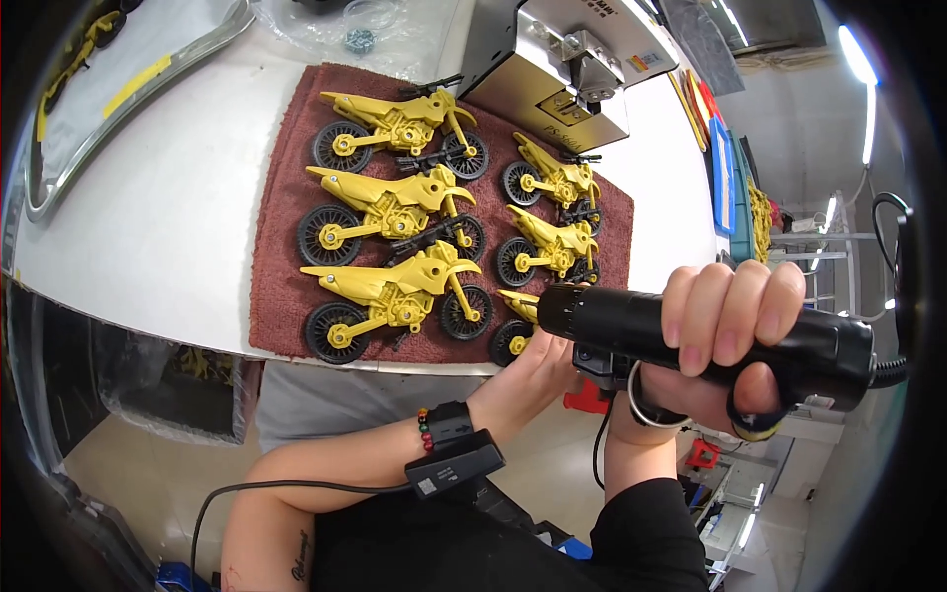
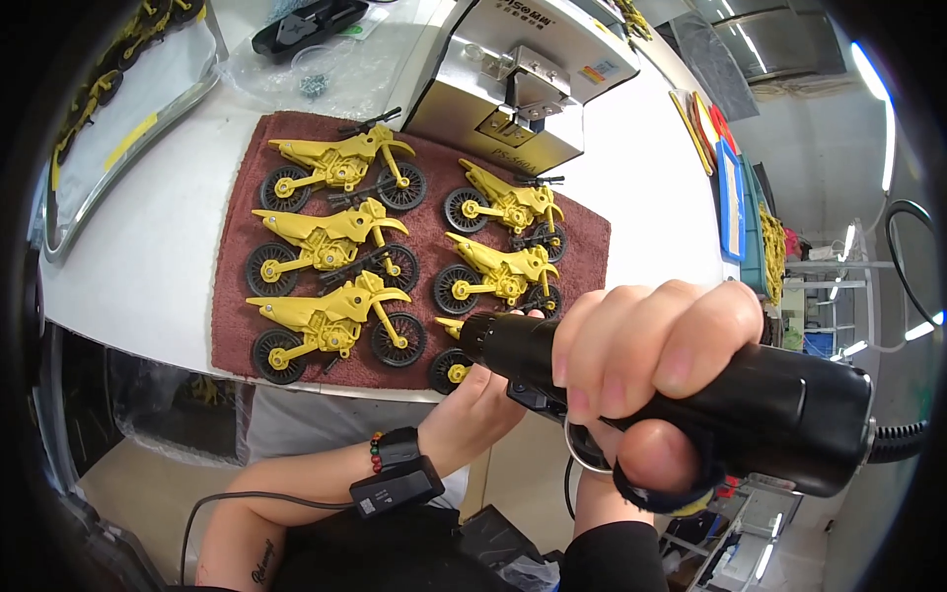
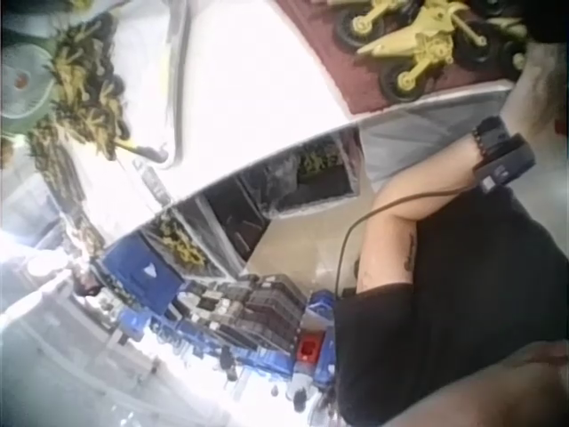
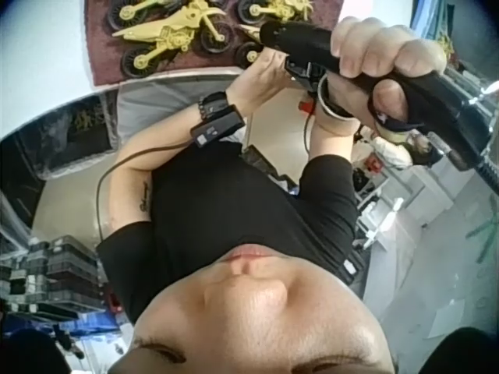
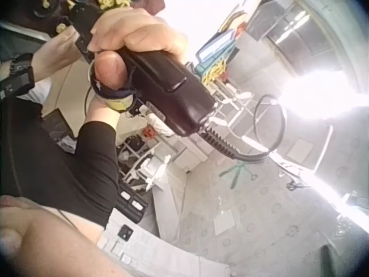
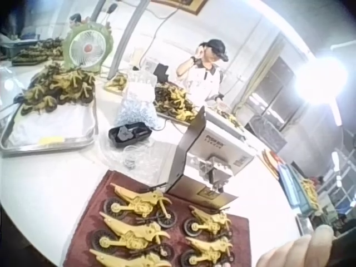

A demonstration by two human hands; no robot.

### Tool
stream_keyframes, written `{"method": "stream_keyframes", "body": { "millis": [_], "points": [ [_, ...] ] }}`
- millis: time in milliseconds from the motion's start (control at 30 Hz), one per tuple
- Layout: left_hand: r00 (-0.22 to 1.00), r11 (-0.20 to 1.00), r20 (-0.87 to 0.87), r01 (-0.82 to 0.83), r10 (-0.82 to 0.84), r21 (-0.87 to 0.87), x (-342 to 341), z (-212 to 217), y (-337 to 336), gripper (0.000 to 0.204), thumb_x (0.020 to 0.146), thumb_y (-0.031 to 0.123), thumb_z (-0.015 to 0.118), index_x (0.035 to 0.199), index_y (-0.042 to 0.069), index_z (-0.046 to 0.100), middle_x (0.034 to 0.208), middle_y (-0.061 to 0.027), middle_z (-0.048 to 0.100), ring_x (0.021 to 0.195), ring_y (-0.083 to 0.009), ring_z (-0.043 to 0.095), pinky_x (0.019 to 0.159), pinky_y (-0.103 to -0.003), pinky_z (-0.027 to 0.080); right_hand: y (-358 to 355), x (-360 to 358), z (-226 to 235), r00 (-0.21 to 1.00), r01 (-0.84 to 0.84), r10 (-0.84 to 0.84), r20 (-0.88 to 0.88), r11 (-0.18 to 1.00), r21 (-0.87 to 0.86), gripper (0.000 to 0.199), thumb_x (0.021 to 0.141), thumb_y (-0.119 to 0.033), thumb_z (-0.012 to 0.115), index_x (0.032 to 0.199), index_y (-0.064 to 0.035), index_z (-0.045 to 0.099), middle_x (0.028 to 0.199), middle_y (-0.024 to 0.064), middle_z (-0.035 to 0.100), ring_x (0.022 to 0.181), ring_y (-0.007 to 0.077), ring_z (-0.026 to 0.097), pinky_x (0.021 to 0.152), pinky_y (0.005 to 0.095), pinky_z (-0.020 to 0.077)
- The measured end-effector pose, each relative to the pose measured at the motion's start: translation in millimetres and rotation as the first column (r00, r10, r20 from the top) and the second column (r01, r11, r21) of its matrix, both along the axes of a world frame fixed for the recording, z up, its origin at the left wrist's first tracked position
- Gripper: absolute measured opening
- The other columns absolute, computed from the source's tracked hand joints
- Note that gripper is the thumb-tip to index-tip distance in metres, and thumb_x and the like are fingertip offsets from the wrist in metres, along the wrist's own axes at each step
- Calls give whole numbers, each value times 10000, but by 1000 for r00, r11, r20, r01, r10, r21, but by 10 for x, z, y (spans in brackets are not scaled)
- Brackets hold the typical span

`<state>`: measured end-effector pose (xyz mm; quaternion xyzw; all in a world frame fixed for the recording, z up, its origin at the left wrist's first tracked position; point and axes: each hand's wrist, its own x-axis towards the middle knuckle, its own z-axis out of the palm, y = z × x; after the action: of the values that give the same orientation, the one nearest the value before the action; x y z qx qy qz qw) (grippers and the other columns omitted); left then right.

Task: Assembling small yellow toy motorcycles using an electric screwdriver.

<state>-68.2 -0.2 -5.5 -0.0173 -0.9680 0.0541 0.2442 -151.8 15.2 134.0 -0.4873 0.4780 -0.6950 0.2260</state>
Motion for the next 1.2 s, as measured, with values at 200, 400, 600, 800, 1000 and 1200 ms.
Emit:
{"method": "stream_keyframes", "body": {
  "millis": [200,400,600,800,1000,1200],
  "points": [
    [998,995,-29,-61,64,79,-35,-35,-19,482,871,222,337,1277,-33,388,1341,-179,387,1224,-275,408,1025,-342,293,252,105,71,982,184,-185,33,912,-368,345,709,-91,721,928,-62,456,827,52,528,561,139,510,543,279,390],
    [973,797,76,131,-216,590,99,354,-101,752,726,321,623,1313,-38,322,1333,-280,327,1248,-372,339,1040,-395,259,957,16,165,832,482,-548,89,634,-606,281,744,-90,645,943,-13,462,886,73,495,577,119,471,568,254,363],
    [940,921,261,111,-219,373,-217,751,-898,794,538,438,751,1064,-75,451,1285,-335,316,1268,-478,206,1043,-541,169,1389,-243,-609,750,656,-516,414,657,-370,284,796,-136,567,1031,-28,450,904,81,501,604,148,465,596,290,370],
    [905,926,295,210,-306,314,-550,710,-1048,1040,357,571,776,1085,-91,437,1273,-333,330,1253,-473,227,1007,-597,159,1673,-380,-925,724,655,-389,570,647,-390,200,861,-151,498,1006,-19,462,887,62,493,644,133,456,650,284,379],
    [879,923,390,127,-275,364,-579,747,-1079,1007,301,527,783,1046,-79,481,1258,-350,329,1207,-463,290,854,-507,352,1758,-553,-1230,700,686,-384,602,598,-415,189,881,-152,501,977,9,472,898,69,490,644,126,452,653,261,397],
    [907,912,334,111,-255,394,-558,687,-935,859,271,401,809,939,-46,504,1022,-206,424,1017,-322,364,769,-400,331,1594,-268,-988,412,903,-570,711,356,-238,171,697,-243,613,760,-88,577,782,81,575,580,211,526,558,341,431]
  ]
}}
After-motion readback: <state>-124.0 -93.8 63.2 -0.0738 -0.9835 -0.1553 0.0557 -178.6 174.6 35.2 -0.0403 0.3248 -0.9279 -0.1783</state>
